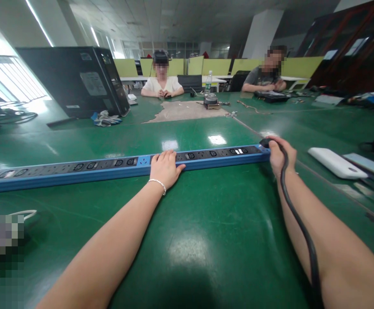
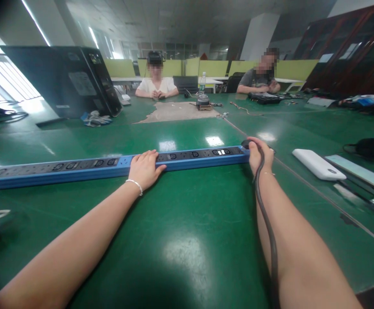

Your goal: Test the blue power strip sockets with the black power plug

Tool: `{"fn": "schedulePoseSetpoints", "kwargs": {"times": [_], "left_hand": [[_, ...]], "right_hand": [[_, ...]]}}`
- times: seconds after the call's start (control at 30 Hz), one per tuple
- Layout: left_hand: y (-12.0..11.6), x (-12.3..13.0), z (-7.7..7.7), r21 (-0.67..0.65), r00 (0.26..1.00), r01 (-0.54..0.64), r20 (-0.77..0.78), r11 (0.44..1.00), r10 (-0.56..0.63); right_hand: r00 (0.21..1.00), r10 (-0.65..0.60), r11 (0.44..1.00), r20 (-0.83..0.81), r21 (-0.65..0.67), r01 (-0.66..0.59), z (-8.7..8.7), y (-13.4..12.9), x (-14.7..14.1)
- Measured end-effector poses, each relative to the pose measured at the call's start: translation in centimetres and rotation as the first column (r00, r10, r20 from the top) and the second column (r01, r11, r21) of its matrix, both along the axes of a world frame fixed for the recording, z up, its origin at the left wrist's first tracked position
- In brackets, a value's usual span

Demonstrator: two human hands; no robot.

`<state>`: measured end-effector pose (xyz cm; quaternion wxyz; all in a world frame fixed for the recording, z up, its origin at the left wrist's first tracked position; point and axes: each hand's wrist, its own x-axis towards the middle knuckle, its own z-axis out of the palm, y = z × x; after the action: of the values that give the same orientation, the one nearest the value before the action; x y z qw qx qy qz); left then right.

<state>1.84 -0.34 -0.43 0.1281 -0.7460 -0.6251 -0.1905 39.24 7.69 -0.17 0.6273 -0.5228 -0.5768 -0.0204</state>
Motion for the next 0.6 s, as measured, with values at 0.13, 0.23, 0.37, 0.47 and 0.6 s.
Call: {"fn": "schedulePoseSetpoints", "kwargs": {"times": [0.13,0.23,0.37,0.47,0.6], "left_hand": [[-0.05,0.03,0.08,0.001,1.0,0.005,0.001,1.0,-0.005],[-0.04,0.05,0.09,0.017,1.0,0.011,-0.003,1.0,-0.011],[-0.03,0.08,0.11,0.006,1.0,0.01,0.002,1.0,-0.01],[-0.05,0.08,0.1,0.001,1.0,0.01,0.005,1.0,-0.01],[-0.06,0.07,0.01,0.013,1.0,0.009,-0.001,1.0,-0.009]], "right_hand": [[0.999,-0.008,0.997,0.031,-0.073,0.011,-0.21,-0.06,-0.66],[0.997,-0.002,0.994,0.083,-0.113,0.012,-0.32,-0.05,-0.92],[0.982,-0.017,0.992,0.188,-0.122,0.041,-0.62,0.0,-0.94],[0.969,-0.036,0.99,0.245,-0.122,0.067,-0.81,-0.02,-0.85],[0.964,-0.047,0.987,0.262,-0.134,0.085,-0.77,-0.11,-0.78]]}}
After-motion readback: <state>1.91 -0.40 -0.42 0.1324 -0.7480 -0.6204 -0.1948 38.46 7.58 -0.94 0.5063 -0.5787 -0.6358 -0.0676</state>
